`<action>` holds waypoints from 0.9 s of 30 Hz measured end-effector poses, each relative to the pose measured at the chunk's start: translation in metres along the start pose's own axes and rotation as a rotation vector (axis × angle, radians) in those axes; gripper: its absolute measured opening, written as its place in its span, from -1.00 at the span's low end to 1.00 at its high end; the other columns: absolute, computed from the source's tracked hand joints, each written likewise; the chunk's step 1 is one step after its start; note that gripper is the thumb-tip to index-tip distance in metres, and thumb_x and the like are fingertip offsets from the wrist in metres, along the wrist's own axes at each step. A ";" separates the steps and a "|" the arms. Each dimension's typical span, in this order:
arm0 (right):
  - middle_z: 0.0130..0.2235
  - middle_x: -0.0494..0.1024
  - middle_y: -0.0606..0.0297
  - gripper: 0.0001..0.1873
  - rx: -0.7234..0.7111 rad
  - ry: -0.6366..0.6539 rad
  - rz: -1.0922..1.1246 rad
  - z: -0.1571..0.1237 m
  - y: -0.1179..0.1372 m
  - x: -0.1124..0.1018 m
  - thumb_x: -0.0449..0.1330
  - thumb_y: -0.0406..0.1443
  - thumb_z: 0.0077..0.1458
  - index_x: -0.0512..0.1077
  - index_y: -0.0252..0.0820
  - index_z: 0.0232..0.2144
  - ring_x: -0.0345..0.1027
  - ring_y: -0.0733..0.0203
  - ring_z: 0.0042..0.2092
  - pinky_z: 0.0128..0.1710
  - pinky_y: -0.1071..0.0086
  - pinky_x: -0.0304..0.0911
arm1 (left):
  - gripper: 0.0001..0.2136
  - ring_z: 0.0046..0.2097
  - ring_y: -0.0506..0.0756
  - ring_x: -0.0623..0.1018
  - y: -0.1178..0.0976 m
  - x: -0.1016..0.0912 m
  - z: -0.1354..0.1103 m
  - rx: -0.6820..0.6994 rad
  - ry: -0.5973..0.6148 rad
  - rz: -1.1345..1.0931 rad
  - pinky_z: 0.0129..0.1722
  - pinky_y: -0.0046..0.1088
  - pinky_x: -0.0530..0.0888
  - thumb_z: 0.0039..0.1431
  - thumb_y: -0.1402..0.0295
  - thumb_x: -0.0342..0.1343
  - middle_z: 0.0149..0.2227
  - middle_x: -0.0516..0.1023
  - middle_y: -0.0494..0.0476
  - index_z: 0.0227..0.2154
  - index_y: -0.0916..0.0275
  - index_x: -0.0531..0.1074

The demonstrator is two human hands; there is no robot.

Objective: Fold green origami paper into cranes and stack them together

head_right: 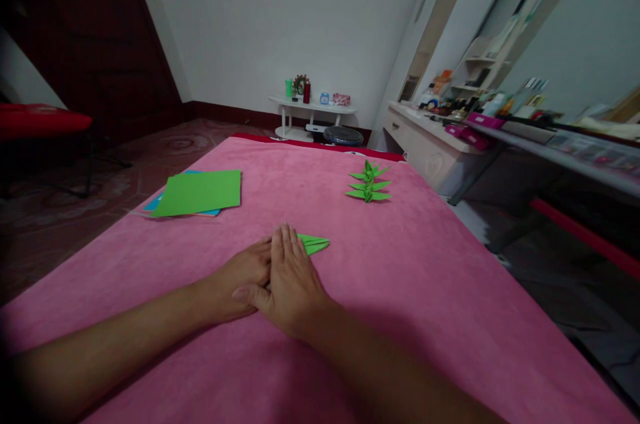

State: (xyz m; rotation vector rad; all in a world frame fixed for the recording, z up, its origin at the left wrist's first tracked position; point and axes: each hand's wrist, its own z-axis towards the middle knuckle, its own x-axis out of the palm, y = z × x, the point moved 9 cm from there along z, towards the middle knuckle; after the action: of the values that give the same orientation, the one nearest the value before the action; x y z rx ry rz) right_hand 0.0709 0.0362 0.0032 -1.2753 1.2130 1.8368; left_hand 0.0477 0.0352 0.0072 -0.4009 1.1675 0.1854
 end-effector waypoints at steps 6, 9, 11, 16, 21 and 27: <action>0.29 -0.18 -0.31 0.09 0.050 -0.007 -0.054 -0.007 -0.013 -0.002 -0.01 0.17 0.05 -0.14 -0.70 0.24 -0.35 -0.16 0.33 0.27 -0.01 -0.18 | -0.58 0.14 0.24 0.34 0.005 0.002 -0.001 -0.068 0.073 0.057 0.21 -0.05 0.09 0.19 0.26 -0.04 0.06 0.40 0.36 0.07 0.32 0.32; 0.29 -0.14 -0.28 0.09 0.078 -0.009 -0.095 -0.012 -0.020 -0.001 -0.03 0.19 0.03 -0.11 -0.66 0.25 -0.33 -0.18 0.33 0.27 -0.03 -0.20 | -0.50 0.23 0.24 0.23 0.006 0.003 -0.003 -0.079 0.114 0.075 0.23 -0.05 0.04 0.23 0.20 -0.09 0.19 0.24 0.41 0.18 0.34 0.17; 0.29 -0.13 -0.25 0.09 0.086 -0.007 -0.119 -0.015 -0.025 -0.001 -0.05 0.21 0.02 -0.08 -0.63 0.25 -0.31 -0.18 0.33 0.27 -0.05 -0.23 | -0.43 0.28 0.25 0.12 0.008 0.003 -0.006 -0.084 0.141 0.088 0.24 -0.01 0.01 0.25 0.15 -0.13 0.27 0.10 0.42 0.24 0.34 0.04; 0.30 -0.14 -0.21 0.06 0.094 0.004 -0.154 -0.018 -0.029 -0.004 -0.09 0.23 0.03 -0.06 -0.57 0.25 -0.28 -0.18 0.32 0.26 -0.07 -0.27 | -0.38 0.32 0.21 0.00 0.017 0.000 -0.022 -0.101 0.199 0.128 0.24 0.04 -0.11 0.28 0.07 -0.26 0.31 -0.05 0.36 0.29 0.30 -0.17; 0.30 -0.13 -0.20 0.05 0.087 0.053 -0.188 -0.018 -0.031 -0.003 -0.08 0.22 0.03 -0.06 -0.55 0.26 -0.28 -0.17 0.32 0.27 -0.06 -0.25 | -0.42 0.32 0.17 0.02 0.026 -0.008 -0.036 -0.123 0.214 0.199 0.26 -0.01 -0.16 0.29 0.07 -0.30 0.30 0.00 0.31 0.28 0.28 -0.08; 0.31 -0.13 -0.11 0.04 0.138 0.077 -0.239 -0.027 -0.051 -0.009 -0.05 0.21 0.03 -0.09 -0.49 0.27 -0.26 -0.10 0.33 0.28 -0.02 -0.23 | -0.43 0.30 0.16 0.08 0.031 -0.015 -0.046 -0.185 0.207 0.266 0.26 -0.06 -0.13 0.29 0.07 -0.32 0.31 0.00 0.27 0.27 0.27 -0.03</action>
State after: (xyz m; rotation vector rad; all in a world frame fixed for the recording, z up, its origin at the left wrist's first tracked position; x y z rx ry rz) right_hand 0.1283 0.0329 -0.0096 -1.3598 1.1508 1.5211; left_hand -0.0083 0.0462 -0.0010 -0.4339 1.4118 0.4957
